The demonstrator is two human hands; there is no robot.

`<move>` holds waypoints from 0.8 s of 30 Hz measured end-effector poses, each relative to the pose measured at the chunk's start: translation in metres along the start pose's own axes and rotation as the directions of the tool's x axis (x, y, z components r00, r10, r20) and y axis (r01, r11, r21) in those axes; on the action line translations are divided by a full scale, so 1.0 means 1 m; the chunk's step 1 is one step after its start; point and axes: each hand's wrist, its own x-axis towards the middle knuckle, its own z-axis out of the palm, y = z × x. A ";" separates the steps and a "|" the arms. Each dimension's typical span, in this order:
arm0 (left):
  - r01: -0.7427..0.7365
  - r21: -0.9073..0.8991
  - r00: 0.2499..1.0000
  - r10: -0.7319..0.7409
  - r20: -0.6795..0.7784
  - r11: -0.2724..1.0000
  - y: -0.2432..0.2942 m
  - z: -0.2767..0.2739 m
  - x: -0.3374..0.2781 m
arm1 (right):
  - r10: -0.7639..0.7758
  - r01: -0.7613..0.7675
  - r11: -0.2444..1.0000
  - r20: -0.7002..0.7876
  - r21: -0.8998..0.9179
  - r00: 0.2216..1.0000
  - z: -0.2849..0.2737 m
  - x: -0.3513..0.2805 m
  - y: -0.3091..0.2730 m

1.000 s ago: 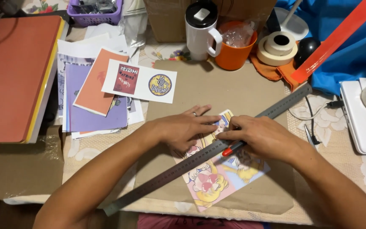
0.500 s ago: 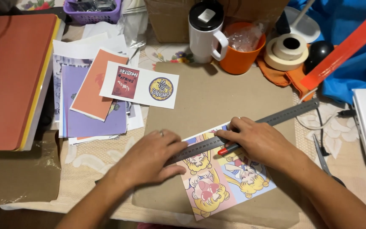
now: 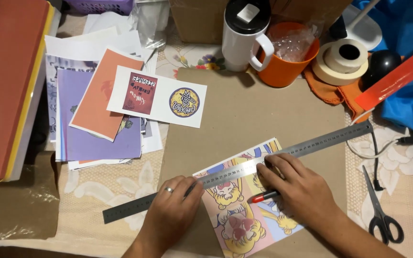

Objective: Cutting and trimming printed anime artwork using scissors, a ruler, and a craft knife on a desk.

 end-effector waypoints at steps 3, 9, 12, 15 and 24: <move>0.023 -0.031 0.999 -0.021 0.042 0.999 -0.003 0.008 -0.010 | 0.043 -0.041 0.997 0.048 -0.059 0.998 0.002 -0.010 -0.006; 0.043 -0.117 0.998 -0.038 0.040 0.992 -0.004 0.016 -0.017 | 0.125 -0.109 0.988 0.159 -0.105 0.979 0.003 -0.015 -0.012; 0.074 -0.143 0.996 -0.079 -0.035 0.987 -0.003 0.015 -0.013 | 0.148 -0.132 0.986 0.168 -0.102 0.975 0.002 -0.015 -0.015; 0.097 -0.125 0.991 -0.107 -0.081 0.987 -0.001 0.010 -0.007 | 0.146 -0.124 0.983 0.171 -0.133 0.974 -0.001 -0.015 -0.019; 0.153 -0.208 0.980 -0.176 -0.096 0.966 0.002 -0.002 0.001 | 0.169 -0.166 0.986 0.213 -0.030 0.962 0.003 -0.019 -0.020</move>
